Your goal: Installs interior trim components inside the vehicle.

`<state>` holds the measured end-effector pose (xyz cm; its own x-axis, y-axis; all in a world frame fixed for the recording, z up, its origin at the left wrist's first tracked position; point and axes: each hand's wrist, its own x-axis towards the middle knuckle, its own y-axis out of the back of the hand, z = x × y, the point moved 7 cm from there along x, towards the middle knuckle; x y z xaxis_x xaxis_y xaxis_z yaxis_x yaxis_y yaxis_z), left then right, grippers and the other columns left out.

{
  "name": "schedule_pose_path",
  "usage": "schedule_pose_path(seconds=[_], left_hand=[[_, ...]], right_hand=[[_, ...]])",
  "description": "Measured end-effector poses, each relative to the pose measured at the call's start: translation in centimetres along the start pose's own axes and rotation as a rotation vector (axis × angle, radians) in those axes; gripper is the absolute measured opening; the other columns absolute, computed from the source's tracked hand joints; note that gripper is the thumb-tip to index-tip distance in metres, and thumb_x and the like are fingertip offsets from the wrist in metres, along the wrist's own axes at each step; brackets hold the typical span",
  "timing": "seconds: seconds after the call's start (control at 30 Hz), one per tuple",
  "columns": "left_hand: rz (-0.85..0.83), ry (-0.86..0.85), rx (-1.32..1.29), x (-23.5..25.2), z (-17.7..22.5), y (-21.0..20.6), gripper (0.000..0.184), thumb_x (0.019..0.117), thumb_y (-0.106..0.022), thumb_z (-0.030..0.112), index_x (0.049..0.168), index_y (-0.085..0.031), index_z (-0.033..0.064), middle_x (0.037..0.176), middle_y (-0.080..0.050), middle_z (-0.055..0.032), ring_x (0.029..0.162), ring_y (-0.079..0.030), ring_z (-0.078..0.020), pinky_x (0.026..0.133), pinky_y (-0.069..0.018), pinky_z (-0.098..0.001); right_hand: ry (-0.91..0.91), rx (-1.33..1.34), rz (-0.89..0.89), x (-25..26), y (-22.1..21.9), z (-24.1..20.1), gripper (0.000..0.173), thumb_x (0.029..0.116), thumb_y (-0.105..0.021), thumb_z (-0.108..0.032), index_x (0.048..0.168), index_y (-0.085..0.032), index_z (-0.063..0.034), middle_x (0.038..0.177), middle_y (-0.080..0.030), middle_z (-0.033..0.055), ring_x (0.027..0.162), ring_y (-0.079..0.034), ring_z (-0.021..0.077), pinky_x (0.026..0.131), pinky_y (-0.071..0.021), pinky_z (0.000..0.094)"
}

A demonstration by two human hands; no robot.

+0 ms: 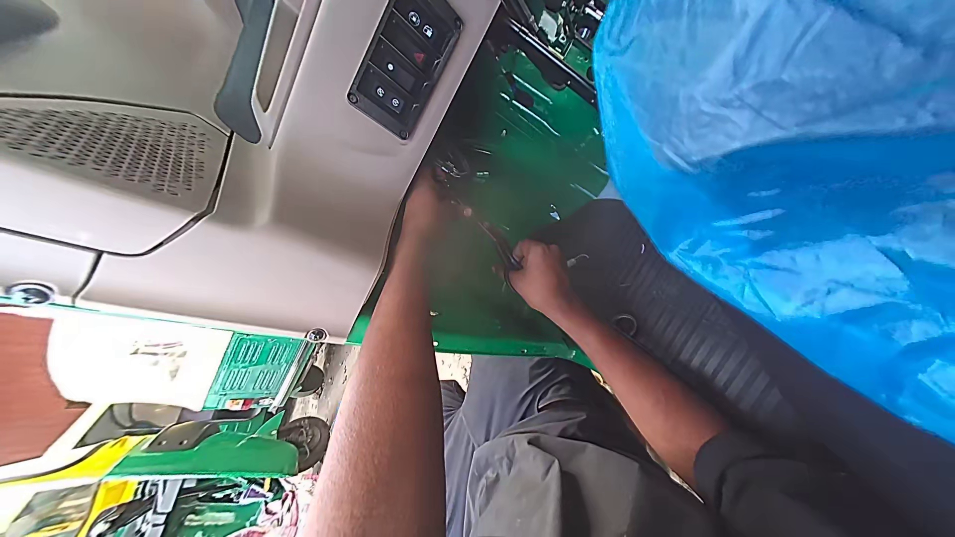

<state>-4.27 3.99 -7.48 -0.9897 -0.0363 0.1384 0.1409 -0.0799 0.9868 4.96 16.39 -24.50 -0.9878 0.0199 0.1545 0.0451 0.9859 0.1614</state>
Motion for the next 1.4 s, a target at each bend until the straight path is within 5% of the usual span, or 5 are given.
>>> schedule_pose_path(seconds=[0.43,0.77,1.03,1.13,1.4], left_hand=[[0.202,-0.048,0.114,-0.4,0.7,0.4,0.063,0.0824,-0.073,0.003,0.142,-0.054,0.0039,0.134,-0.062,-0.0207,0.126,-0.060,-0.0358,0.107,-0.0474,-0.0574],[0.209,0.020,0.116,-0.6,0.6,0.7,0.055,0.0893,-0.072,0.015,0.140,-0.055,0.0025,0.132,-0.064,-0.0203,0.125,-0.061,-0.0358,0.107,-0.0466,-0.0579],[0.160,-0.002,-0.015,-1.1,0.6,0.9,0.048,0.0854,-0.074,0.023,0.129,-0.061,0.0064,0.112,-0.070,-0.0162,0.107,-0.067,-0.0320,0.092,-0.0532,-0.0594],[0.107,0.029,-0.045,-1.1,0.4,0.7,0.044,0.0860,-0.069,0.023,0.127,-0.063,0.0091,0.110,-0.069,-0.0150,0.105,-0.067,-0.0310,0.089,-0.0539,-0.0601],[0.058,0.033,-0.073,-0.6,0.3,0.6,0.028,0.0978,-0.062,0.021,0.121,-0.065,0.0048,0.108,-0.070,-0.0172,0.100,-0.068,-0.0319,0.090,-0.0539,-0.0585]], right_hand=[[-0.143,0.298,-0.004,0.7,0.1,0.9,0.056,0.0726,-0.087,-0.060,0.078,-0.066,-0.0087,0.062,-0.059,0.0045,0.055,-0.057,0.0189,0.052,-0.0491,0.0422],[-0.223,1.140,-0.440,-1.3,-2.1,-1.1,0.033,0.0936,-0.073,-0.042,0.089,-0.065,-0.0104,0.067,-0.055,-0.0008,0.047,-0.051,0.0067,0.042,-0.0485,0.0217],[-0.282,-0.230,-0.113,1.7,1.1,3.1,0.035,0.0826,-0.079,-0.034,0.093,-0.064,-0.0042,0.081,-0.066,0.0166,0.077,-0.067,0.0361,0.063,-0.0522,0.0575],[-0.315,-0.413,-0.042,2.1,3.0,3.9,0.038,0.0825,-0.077,-0.022,0.111,-0.062,-0.0021,0.094,-0.069,0.0220,0.088,-0.070,0.0431,0.069,-0.0541,0.0625],[-0.225,-0.503,-0.144,2.1,7.5,4.9,0.042,0.0766,-0.087,-0.039,0.080,-0.064,-0.0038,0.077,-0.064,0.0177,0.073,-0.066,0.0365,0.061,-0.0543,0.0581]])
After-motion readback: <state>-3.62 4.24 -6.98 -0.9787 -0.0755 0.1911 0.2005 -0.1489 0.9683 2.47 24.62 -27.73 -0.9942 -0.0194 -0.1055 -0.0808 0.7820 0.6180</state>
